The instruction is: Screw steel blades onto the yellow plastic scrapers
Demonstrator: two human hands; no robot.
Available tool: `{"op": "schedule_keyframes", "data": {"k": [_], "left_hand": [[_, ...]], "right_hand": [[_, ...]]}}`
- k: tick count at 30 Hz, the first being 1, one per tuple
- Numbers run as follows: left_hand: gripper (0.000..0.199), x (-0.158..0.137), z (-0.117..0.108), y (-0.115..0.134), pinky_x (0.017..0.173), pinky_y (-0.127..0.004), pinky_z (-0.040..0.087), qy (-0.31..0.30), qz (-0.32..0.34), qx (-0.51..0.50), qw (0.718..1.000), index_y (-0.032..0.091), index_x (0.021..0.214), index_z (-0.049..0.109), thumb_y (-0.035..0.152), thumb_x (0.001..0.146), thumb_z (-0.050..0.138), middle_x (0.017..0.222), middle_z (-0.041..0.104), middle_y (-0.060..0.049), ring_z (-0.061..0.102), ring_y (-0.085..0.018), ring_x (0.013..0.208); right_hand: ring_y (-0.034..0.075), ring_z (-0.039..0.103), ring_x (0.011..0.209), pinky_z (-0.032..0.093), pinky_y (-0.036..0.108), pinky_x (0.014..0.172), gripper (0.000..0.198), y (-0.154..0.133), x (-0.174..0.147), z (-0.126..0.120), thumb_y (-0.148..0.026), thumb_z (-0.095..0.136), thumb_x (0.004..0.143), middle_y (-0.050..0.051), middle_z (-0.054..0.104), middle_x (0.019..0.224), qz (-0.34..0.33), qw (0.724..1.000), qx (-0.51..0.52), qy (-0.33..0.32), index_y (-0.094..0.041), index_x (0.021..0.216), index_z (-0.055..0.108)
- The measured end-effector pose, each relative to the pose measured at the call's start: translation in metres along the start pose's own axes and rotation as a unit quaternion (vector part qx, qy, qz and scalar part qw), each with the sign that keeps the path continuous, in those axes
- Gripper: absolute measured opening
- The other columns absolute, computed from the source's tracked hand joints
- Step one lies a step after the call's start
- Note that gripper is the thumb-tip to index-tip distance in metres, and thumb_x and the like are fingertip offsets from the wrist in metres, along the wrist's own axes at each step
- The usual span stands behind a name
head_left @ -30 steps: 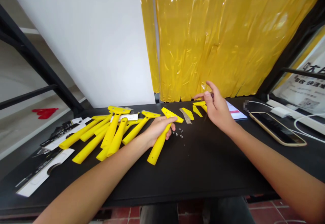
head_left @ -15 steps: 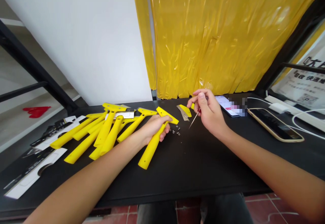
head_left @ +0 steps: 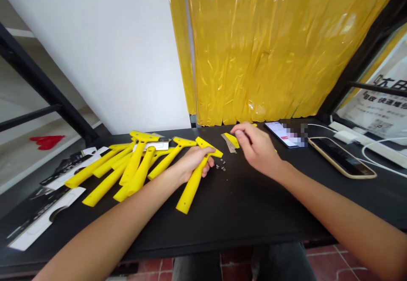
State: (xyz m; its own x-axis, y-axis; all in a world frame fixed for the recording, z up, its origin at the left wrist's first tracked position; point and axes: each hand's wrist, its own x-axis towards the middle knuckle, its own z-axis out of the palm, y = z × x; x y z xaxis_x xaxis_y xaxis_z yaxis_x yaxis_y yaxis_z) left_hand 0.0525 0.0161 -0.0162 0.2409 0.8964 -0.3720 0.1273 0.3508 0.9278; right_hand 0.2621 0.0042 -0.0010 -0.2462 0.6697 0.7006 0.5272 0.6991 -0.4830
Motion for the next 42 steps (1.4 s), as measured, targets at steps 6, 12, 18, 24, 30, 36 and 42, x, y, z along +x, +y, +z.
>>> {"op": "schedule_keyframes", "data": {"k": [6,12,18,24,30,36,42], "left_hand": [[0.026,0.002,0.005,-0.002,0.037,-0.023,0.036,0.009,0.029,-0.095,0.995,0.015,0.069,0.059,0.029,0.092,0.055,0.053,0.060,-0.004,0.048,-0.011,0.037],[0.038,0.000,0.012,-0.001,0.041,-0.020,0.035,0.037,-0.002,-0.192,0.981,0.014,0.068,0.058,0.038,0.097,0.050,0.051,0.051,-0.001,0.045,-0.008,0.041],[0.041,-0.004,0.023,-0.004,0.045,-0.019,0.036,0.012,0.006,-0.315,0.949,0.012,0.077,0.060,0.045,0.099,0.049,0.059,0.051,0.000,0.044,-0.007,0.046],[0.044,-0.001,0.019,-0.007,0.054,-0.028,0.049,-0.025,0.010,-0.301,0.953,0.009,0.078,0.066,0.044,0.095,0.045,0.067,0.062,-0.010,0.058,-0.016,0.056],[0.021,0.008,0.008,-0.006,0.072,-0.034,0.055,-0.011,0.138,-0.315,0.939,0.010,0.085,0.067,0.019,0.084,0.049,0.087,0.072,-0.015,0.068,-0.022,0.076],[0.007,0.013,0.006,-0.010,0.069,-0.024,0.049,0.032,0.194,-0.258,0.946,0.014,0.085,0.068,0.014,0.078,0.069,0.080,0.071,-0.005,0.064,-0.014,0.072],[0.007,0.020,-0.002,-0.011,0.060,-0.023,0.043,0.057,0.247,-0.181,0.950,0.016,0.081,0.062,0.021,0.080,0.067,0.072,0.063,0.000,0.057,-0.011,0.064]], "right_hand": [[0.016,0.059,0.069,0.036,0.029,0.063,0.036,-0.017,-0.011,0.019,-0.053,0.048,0.098,0.001,0.068,0.078,-0.010,0.977,-0.061,-0.203,-0.023,0.085,0.063],[0.022,0.058,0.060,0.025,0.032,0.055,0.063,-0.032,-0.023,0.038,-0.076,0.044,0.087,0.008,0.064,0.061,0.075,0.931,-0.211,-0.289,-0.022,0.064,0.065],[0.016,0.049,0.053,0.022,0.032,0.054,0.053,-0.047,-0.030,0.043,-0.062,0.050,0.088,0.004,0.060,0.056,0.106,0.942,-0.123,-0.294,-0.022,0.055,0.061],[0.010,0.046,0.047,0.029,0.027,0.048,0.041,-0.040,-0.019,0.031,-0.043,0.055,0.086,-0.001,0.055,0.051,0.286,0.879,0.108,-0.366,-0.019,0.053,0.052],[0.009,0.040,0.048,0.028,0.026,0.048,0.039,-0.028,-0.014,0.023,-0.039,0.053,0.088,-0.004,0.045,0.050,0.338,0.870,0.221,-0.283,-0.019,0.056,0.045],[0.008,0.026,0.052,0.018,0.028,0.047,0.041,-0.031,-0.014,0.018,-0.041,0.053,0.088,-0.007,0.031,0.055,0.271,0.889,0.210,-0.303,-0.021,0.059,0.035],[0.009,0.028,0.053,0.021,0.027,0.049,0.037,-0.023,-0.008,0.018,-0.041,0.051,0.087,-0.006,0.032,0.057,0.230,0.895,0.227,-0.307,-0.021,0.060,0.037]]}}
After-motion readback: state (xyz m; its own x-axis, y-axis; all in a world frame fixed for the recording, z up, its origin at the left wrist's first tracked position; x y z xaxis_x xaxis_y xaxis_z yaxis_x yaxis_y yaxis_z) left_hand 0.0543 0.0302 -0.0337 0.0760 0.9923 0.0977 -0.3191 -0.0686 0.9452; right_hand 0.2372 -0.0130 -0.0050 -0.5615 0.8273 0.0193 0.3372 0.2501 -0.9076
